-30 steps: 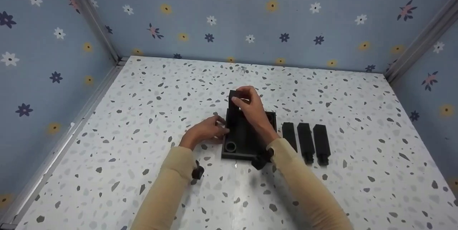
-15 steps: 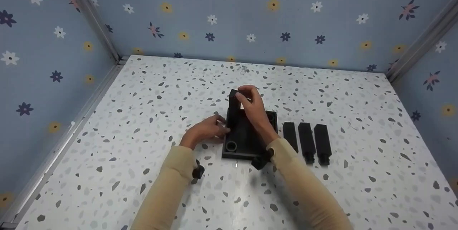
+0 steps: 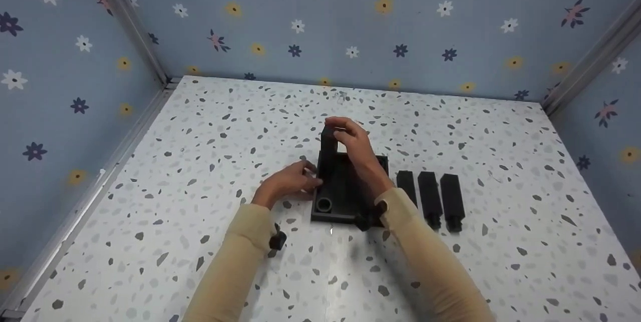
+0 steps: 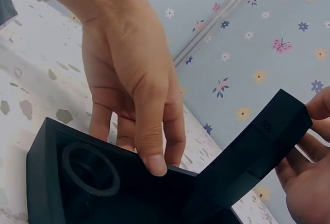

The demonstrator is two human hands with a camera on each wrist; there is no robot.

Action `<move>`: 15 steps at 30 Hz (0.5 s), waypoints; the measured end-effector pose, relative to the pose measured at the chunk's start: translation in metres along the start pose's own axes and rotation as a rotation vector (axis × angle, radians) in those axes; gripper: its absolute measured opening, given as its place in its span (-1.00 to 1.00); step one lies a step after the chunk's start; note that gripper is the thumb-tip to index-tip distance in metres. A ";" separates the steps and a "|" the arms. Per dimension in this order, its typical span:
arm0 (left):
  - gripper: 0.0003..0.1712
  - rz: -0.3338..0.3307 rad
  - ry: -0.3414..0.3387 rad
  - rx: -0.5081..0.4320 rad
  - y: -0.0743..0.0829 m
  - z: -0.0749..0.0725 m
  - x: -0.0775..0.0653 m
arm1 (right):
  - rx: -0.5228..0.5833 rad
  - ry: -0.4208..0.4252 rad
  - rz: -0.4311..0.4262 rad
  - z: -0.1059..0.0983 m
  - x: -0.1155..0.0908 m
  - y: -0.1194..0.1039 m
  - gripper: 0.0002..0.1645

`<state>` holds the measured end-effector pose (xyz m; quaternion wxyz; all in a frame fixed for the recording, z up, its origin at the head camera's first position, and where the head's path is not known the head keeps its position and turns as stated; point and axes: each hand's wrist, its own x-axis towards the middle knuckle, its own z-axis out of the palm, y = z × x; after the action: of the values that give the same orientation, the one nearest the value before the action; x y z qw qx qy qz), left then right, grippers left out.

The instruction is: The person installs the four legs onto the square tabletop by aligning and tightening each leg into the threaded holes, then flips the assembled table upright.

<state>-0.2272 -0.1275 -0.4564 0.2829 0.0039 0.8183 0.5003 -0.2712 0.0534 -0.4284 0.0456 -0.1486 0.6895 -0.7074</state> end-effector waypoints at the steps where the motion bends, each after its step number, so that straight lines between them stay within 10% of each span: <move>1: -0.46 -0.002 -0.002 -0.001 0.000 0.000 0.000 | -0.001 -0.022 0.008 0.000 0.000 -0.001 -0.62; 15: -0.49 0.001 0.010 -0.025 -0.002 0.001 0.001 | 0.030 -0.083 0.060 -0.002 -0.002 -0.003 -0.59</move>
<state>-0.2274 -0.1268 -0.4587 0.2783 -0.0017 0.8134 0.5107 -0.2697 0.0556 -0.4257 0.0979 -0.1562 0.6804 -0.7093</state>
